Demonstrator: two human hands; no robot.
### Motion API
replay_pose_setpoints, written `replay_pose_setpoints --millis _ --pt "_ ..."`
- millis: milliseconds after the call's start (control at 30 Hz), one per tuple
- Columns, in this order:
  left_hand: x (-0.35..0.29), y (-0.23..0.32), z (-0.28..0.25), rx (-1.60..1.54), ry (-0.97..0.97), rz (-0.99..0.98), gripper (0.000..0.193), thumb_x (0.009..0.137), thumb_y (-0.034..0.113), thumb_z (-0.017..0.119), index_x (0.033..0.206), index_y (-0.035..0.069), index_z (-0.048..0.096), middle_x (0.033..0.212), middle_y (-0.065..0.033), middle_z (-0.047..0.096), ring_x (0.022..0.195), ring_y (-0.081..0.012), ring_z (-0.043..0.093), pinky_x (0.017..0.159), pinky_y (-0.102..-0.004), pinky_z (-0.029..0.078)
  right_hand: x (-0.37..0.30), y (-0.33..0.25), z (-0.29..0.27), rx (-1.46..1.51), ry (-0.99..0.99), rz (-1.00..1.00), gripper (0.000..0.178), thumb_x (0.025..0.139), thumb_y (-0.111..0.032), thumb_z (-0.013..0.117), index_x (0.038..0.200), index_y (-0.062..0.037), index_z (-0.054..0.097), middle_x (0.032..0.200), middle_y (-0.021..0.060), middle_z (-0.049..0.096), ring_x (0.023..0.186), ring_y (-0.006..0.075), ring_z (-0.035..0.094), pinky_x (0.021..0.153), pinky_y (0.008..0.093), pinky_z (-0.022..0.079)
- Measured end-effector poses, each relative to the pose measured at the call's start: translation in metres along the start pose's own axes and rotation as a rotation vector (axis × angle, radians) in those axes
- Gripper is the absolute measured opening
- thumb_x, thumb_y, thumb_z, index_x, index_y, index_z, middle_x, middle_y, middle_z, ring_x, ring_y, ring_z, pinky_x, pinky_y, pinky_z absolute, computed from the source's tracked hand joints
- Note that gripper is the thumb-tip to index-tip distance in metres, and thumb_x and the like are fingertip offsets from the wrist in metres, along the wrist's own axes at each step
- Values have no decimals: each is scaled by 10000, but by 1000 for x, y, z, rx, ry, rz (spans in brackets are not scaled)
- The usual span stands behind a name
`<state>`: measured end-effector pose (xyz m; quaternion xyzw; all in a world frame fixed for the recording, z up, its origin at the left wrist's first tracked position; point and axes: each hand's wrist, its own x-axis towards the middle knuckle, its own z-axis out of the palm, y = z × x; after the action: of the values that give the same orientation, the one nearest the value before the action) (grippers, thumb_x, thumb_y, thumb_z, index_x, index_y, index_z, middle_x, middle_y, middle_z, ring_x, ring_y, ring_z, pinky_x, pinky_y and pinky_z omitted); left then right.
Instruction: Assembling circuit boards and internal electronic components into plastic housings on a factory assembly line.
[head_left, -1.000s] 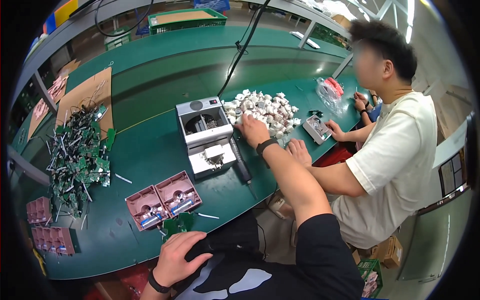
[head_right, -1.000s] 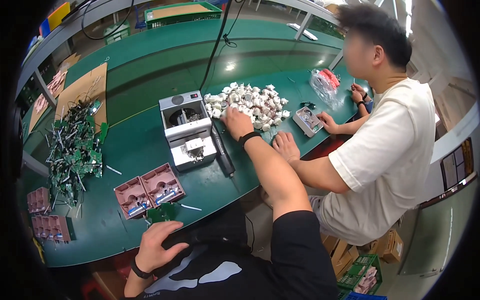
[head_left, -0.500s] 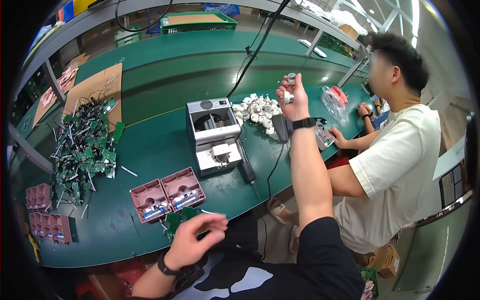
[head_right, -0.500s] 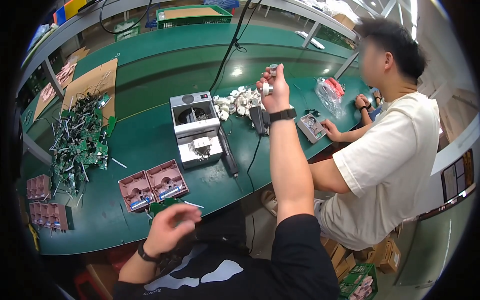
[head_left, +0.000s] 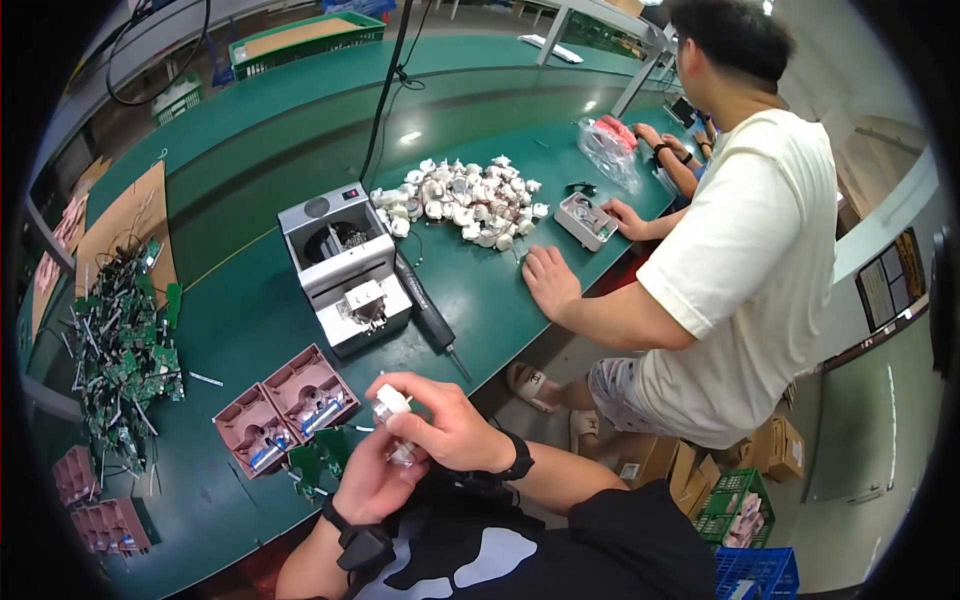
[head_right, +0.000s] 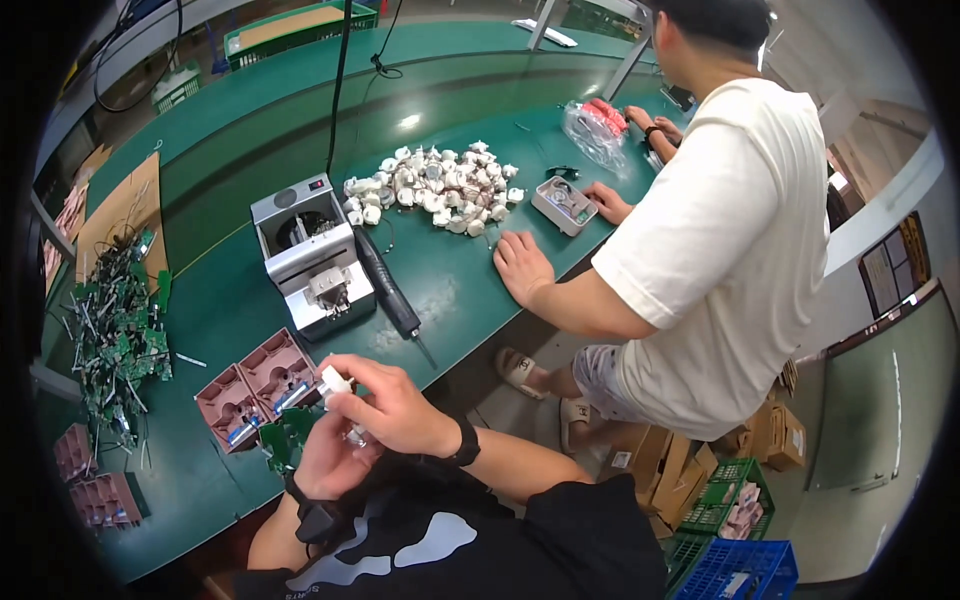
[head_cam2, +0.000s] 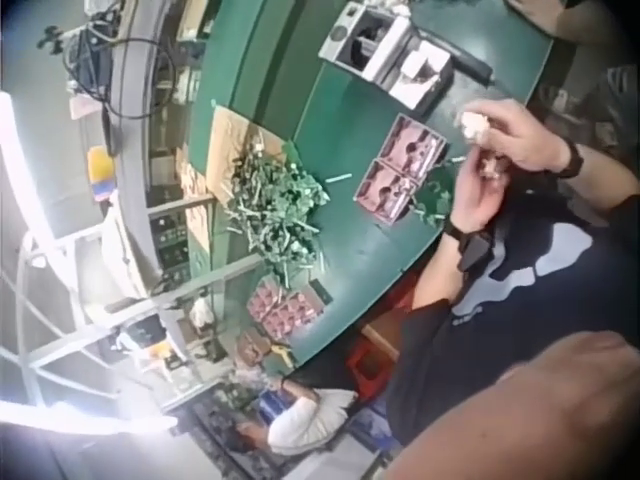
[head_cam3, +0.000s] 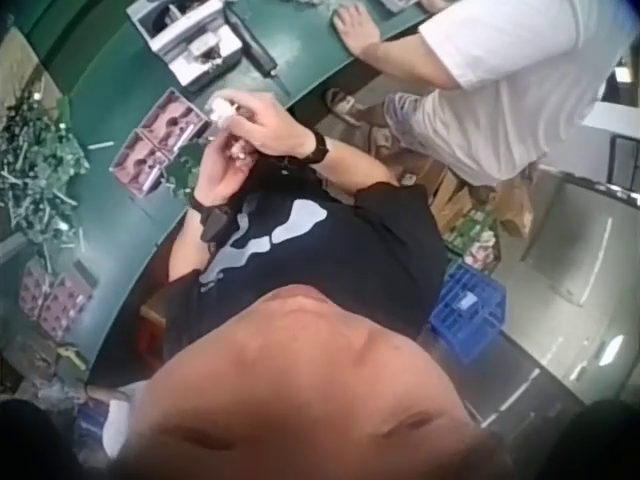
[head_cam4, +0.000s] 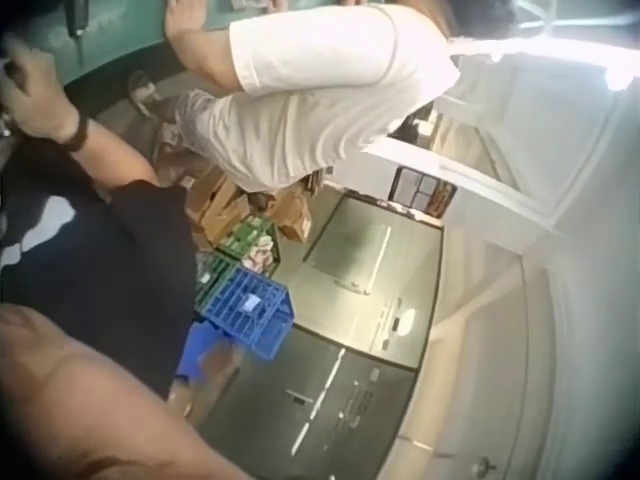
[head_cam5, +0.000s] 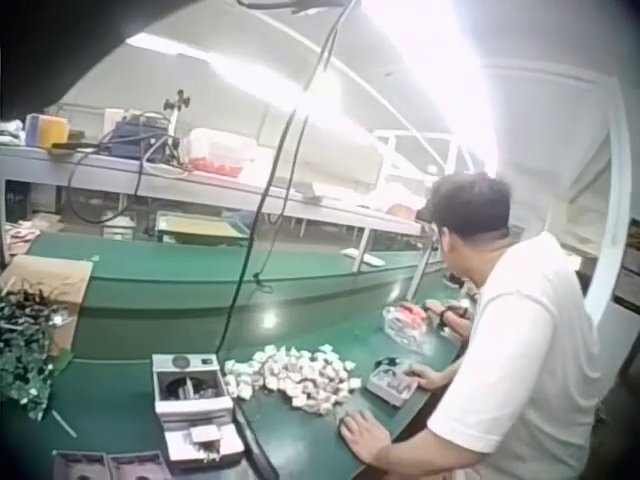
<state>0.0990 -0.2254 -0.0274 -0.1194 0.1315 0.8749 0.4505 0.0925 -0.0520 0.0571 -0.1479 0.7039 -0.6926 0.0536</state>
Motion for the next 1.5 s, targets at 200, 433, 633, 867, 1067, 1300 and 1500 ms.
replay_pose_setpoints --millis 200,433,633,867,1067,1300,1500 --pt "-74 19 13 445 227 316 226 1062 271 586 1083 48 621 848 -9 586 670 -82 529 519 -219 377 8 -13 -14 -362 88 -458 358 932 -117 715 1268 -19 643 1079 121 715 1053 274 693 932 395 548" --pt "-60 24 49 1238 310 755 459 901 192 800 1305 40 646 1064 -11 695 739 -65 600 675 -236 503 23 -19 -3 -579 -188 -301 435 830 -124 834 1220 -26 668 1089 134 709 978 292 698 842 368 554" --pt "-64 19 21 1531 343 776 497 945 255 759 1359 29 605 1068 -37 691 795 -142 652 730 -267 532 18 -4 14 -810 -289 -363 443 745 -114 883 1145 -42 706 968 95 707 827 259 686 685 346 532" --pt "-71 10 8 690 210 324 395 1132 378 442 1287 48 596 853 -5 642 662 -49 569 498 -191 368 2 14 20 -715 -136 -539 381 732 -107 882 1074 -46 725 853 65 680 673 232 659 573 330 508" --pt "-77 12 7 802 240 288 427 1128 431 439 1215 52 615 857 -9 650 620 -45 547 498 -197 378 0 13 19 -708 -296 -627 282 766 -98 875 1005 -46 735 847 65 684 660 222 674 548 318 522" --pt "-92 13 6 789 257 171 537 1115 526 416 1182 40 637 866 -18 674 623 -36 566 512 -195 386 3 13 33 -716 -307 -661 290 793 -102 866 1039 -33 729 917 90 700 692 218 695 601 306 564" --pt "-96 9 3 1379 494 786 372 1002 346 682 1242 64 649 928 -67 673 686 -137 661 571 -268 492 26 3 29 -766 -284 -586 273 784 -45 851 1017 -1 715 918 119 706 727 240 700 628 343 579"
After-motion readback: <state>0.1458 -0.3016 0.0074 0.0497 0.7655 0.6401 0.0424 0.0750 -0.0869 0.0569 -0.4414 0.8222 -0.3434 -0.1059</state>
